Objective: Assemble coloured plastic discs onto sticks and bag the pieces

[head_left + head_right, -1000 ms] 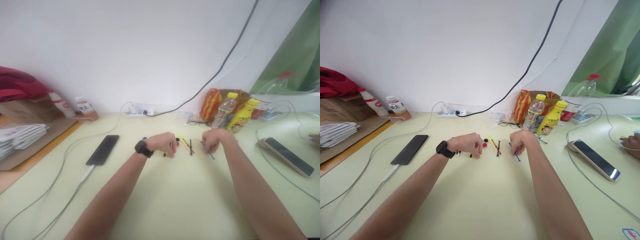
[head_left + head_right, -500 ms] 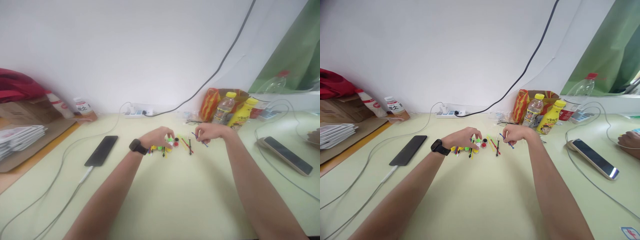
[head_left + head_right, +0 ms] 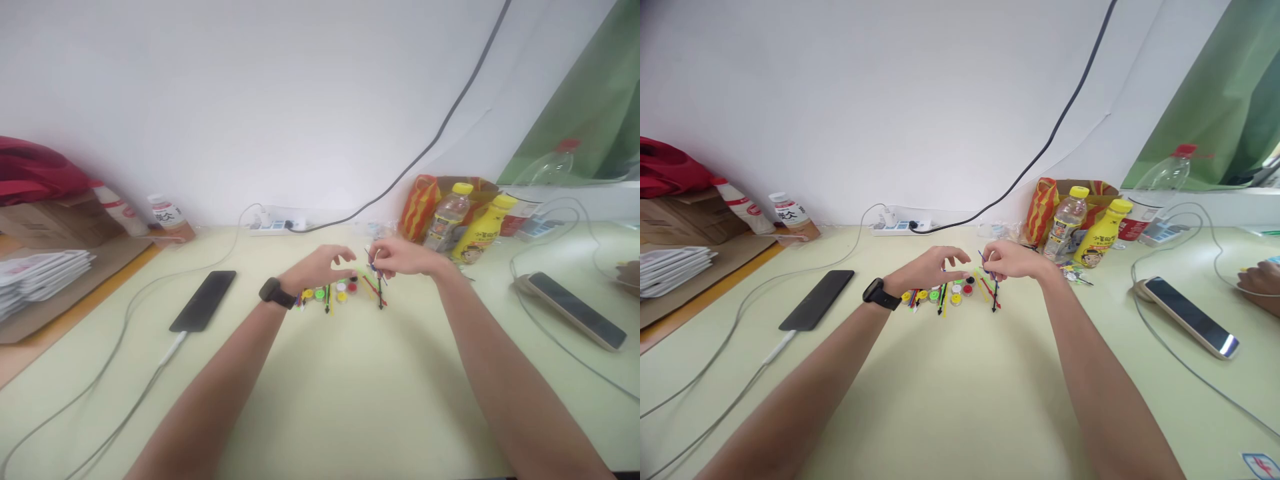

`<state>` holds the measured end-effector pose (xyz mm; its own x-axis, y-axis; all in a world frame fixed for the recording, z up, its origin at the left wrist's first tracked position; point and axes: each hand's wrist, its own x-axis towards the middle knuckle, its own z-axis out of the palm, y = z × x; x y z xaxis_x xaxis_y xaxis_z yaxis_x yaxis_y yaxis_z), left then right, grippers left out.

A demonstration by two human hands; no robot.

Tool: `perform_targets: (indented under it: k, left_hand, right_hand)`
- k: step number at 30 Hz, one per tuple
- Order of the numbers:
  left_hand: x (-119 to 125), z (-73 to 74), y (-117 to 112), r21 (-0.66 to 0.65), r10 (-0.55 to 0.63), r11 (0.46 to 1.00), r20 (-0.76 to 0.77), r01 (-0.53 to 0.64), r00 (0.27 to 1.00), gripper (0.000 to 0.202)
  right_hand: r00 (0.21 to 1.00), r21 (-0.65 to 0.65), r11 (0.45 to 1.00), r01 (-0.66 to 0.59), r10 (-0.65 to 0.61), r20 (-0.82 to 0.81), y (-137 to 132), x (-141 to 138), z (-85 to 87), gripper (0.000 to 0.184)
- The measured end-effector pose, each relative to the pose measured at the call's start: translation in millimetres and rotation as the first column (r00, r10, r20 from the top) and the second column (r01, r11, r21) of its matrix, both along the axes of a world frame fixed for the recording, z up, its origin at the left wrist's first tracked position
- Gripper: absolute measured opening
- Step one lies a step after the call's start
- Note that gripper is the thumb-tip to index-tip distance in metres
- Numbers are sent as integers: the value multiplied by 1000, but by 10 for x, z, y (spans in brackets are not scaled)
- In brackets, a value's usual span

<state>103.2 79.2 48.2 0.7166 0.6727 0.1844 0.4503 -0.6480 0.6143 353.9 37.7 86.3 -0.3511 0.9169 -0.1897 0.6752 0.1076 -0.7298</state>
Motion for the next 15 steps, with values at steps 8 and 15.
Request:
perform_targets:
  k: [8,15]
  left_hand:
    - [264,96,-204,-87,-127,982,369,170,921,23]
    - [234,41,-131,-78,23,997,403,9,915,20]
  right_hand:
    - [933,8,1000,-26,27,-359,61,-175,-130,4]
    - [957,154,967,201,-160,-241,91,-288,-217,7]
